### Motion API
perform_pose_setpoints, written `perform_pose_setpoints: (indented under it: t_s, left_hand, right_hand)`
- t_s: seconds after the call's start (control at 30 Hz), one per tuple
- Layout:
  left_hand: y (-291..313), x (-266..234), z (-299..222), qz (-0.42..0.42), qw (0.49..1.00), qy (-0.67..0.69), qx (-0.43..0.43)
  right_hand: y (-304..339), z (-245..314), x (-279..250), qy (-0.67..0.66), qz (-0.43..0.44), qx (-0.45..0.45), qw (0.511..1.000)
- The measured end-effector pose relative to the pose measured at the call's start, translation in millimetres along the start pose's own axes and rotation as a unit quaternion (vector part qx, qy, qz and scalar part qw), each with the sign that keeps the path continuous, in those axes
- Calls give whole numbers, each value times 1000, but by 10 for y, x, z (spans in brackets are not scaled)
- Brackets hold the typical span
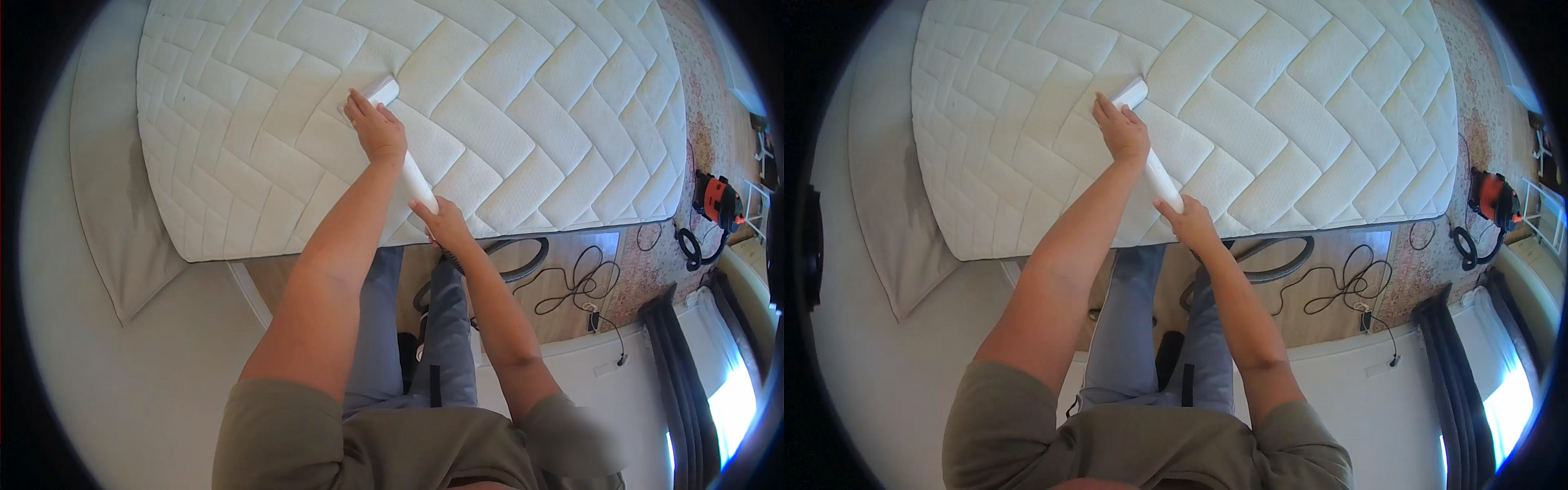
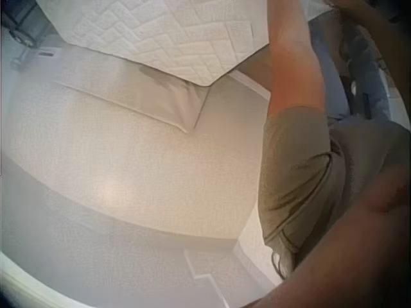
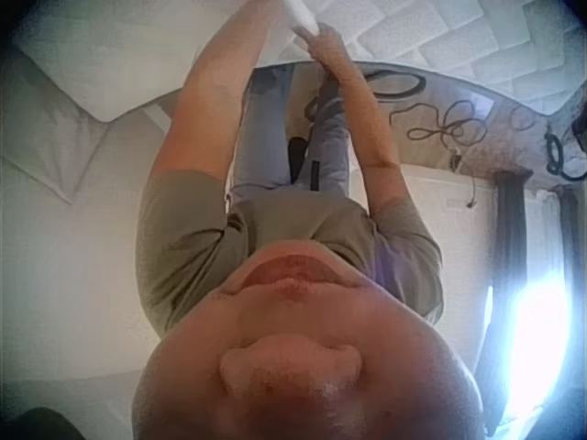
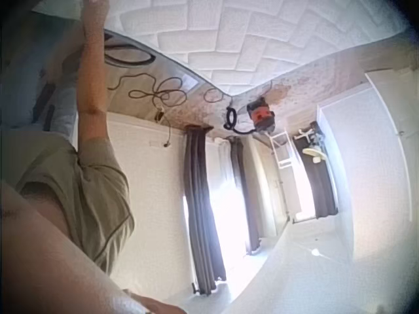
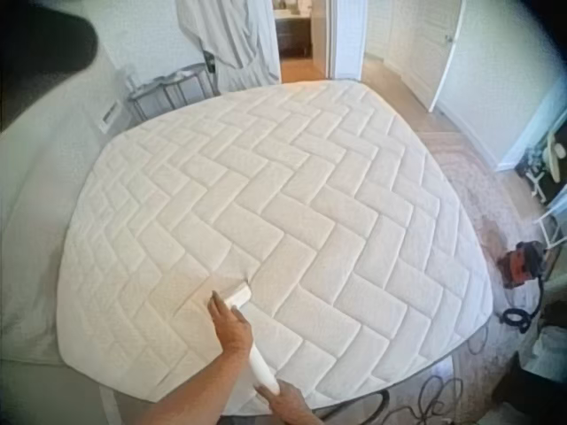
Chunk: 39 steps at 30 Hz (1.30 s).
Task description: The person uses a handheld vacuum cleaner to clean the surface of a white quilted mattress. They move the vacuum nozzle back and forth across the mattress in a systematic pattern, covering different sections of the surface.
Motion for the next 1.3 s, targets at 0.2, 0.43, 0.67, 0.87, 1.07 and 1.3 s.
perform_pose_setpoints:
  t_s: [0.2,0.43,0.67,0.87,1.07,1.3]
  left_hand:
    - [320,15,-26,10,1000,-12,-8]
    - [526,33,74,11,1000,11,-5]
    - [720,18,82,12,999,31,-2]
    - [945,13,83,15,1000,24,1]
    - [1304,35,99,14,1000,8,13]
    - [1685,52,90,21,1000,13,4]
  right_hand:
    - [159,-282,-45,-36,1,36,999]
    - [298,-427,-36,-56,-16,45,997]
    - [450,-517,-73,-58,-10,33,998]
    - [640,-642,-124,-57,-15,43,997]
    - [884,-928,-210,-66,-20,66,995]
    - [1134,-1111,-308,-113,-6,61,992]
Point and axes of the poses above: each hand's wrist, its own y-axis away from the middle knuckle, its own x-axis out of the palm, z = x × y, the point moved 5 cm from there along -y, towards the middle knuckle, and after that the axes turned 11 degrees about -x, right-handed, at the moved point
